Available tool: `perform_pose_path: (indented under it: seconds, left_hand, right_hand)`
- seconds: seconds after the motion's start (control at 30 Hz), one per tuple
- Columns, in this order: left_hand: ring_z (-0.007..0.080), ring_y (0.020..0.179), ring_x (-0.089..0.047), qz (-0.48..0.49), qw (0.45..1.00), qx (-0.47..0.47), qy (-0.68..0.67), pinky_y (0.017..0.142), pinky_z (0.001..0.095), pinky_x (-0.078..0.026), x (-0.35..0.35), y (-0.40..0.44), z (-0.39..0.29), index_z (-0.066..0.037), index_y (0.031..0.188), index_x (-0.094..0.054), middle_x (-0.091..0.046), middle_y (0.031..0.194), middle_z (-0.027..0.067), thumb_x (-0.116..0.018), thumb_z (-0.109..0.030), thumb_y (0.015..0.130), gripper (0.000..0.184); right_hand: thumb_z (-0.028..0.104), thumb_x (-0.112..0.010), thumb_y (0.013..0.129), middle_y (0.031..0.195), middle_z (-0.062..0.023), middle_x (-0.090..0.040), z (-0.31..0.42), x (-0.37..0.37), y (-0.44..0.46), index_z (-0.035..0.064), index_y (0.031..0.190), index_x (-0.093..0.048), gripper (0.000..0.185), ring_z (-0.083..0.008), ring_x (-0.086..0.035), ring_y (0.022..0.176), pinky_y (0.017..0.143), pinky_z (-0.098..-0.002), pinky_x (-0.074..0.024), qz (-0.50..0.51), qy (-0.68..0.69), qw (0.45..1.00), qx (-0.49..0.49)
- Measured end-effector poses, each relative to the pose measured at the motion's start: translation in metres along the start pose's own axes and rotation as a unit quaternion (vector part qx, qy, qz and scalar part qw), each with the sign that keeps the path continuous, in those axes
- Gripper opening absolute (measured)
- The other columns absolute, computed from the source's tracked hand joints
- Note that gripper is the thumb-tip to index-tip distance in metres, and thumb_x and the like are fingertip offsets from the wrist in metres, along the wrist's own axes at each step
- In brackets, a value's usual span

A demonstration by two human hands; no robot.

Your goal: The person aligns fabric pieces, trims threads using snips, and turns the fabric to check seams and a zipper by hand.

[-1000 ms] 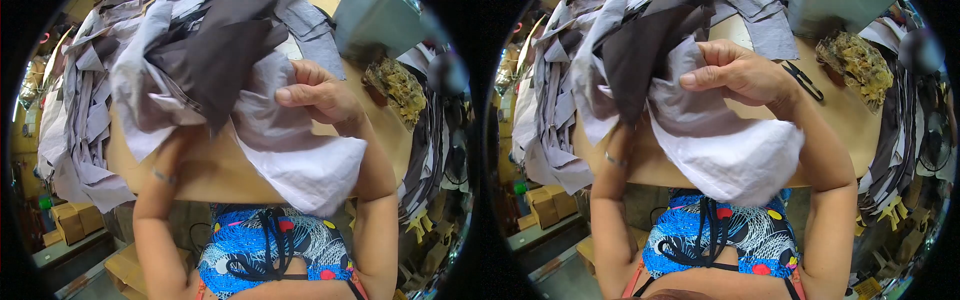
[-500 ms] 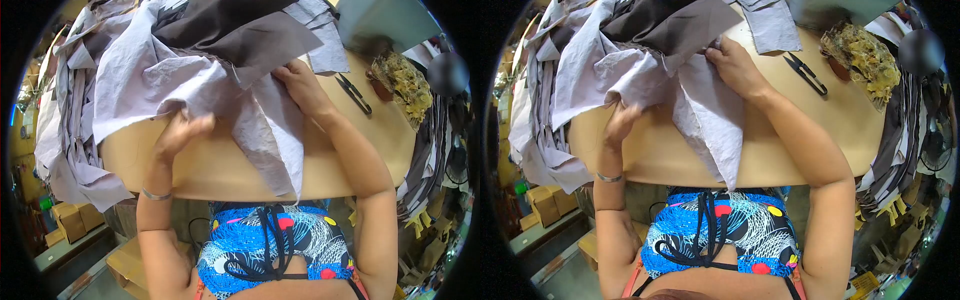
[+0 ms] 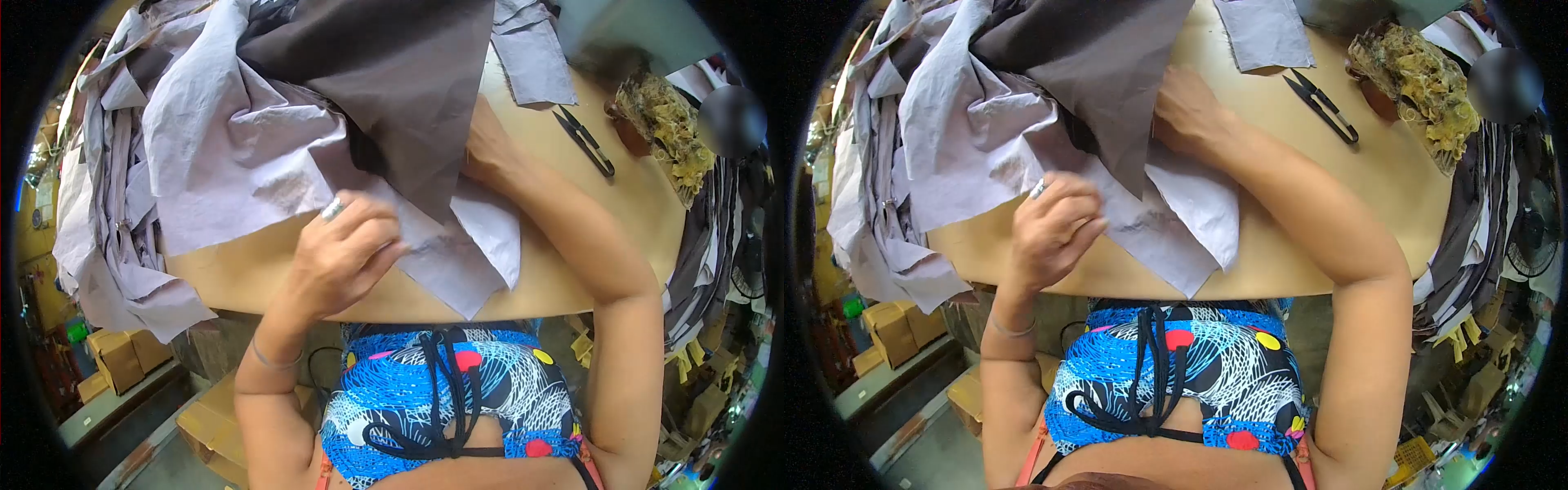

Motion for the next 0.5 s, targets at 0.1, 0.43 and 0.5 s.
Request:
perform_pose_path:
  seconds: [0.1,0.43,0.5]
  left_hand:
    - [0.0313,0.111,-0.049,0.039,0.992,0.01,0.119,0.085,0.0402,-0.044,-0.032,0.008,0.009,-0.005,0.102,-0.058,-0.052,0.114,0.0122,-0.073,-0.02,0.073,0.036]
    - [0.0407,0.121,-0.042,0.113,0.979,0.113,0.123,0.099,0.0444,-0.039,-0.034,0.01,0.057,-0.009,0.121,-0.054,-0.043,0.134,0.0156,-0.07,-0.033,0.076,0.053]
    - [0.0391,0.121,-0.044,0.092,0.979,0.147,0.11,0.1,0.0426,-0.039,-0.028,0.012,0.063,-0.016,0.118,-0.06,-0.045,0.136,0.0133,-0.069,-0.027,0.076,0.044]
  right_hand:
    - [0.014,-0.059,0.082,0.099,-0.0175,-0.064,-0.004,0.022,-0.003,0.0032,0.113,-0.054,0.033,-0.0306,-0.063,0.087,0.075,-0.0391,-0.0484,0.017,0.063,0.995,-0.081]
    - [-0.002,-0.062,0.079,0.102,-0.0143,-0.06,0.006,0.073,-0.082,0.0143,0.142,-0.032,0.072,-0.0275,-0.061,0.078,0.076,-0.0383,-0.0486,0.019,0.13,0.971,-0.202]
    - [-0.002,-0.062,0.079,0.095,-0.0134,-0.06,0.003,0.072,-0.086,0.0158,0.143,-0.031,0.073,-0.0282,-0.059,0.071,0.073,-0.0367,-0.0493,0.03,0.082,0.97,-0.228]
Point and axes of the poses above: each hand's wrist, its own y-axis towards the middle knuckle, its own x-axis out of the back of the hand, z = x × y, the point moved 9 cm from there along y, towards the middle knuckle
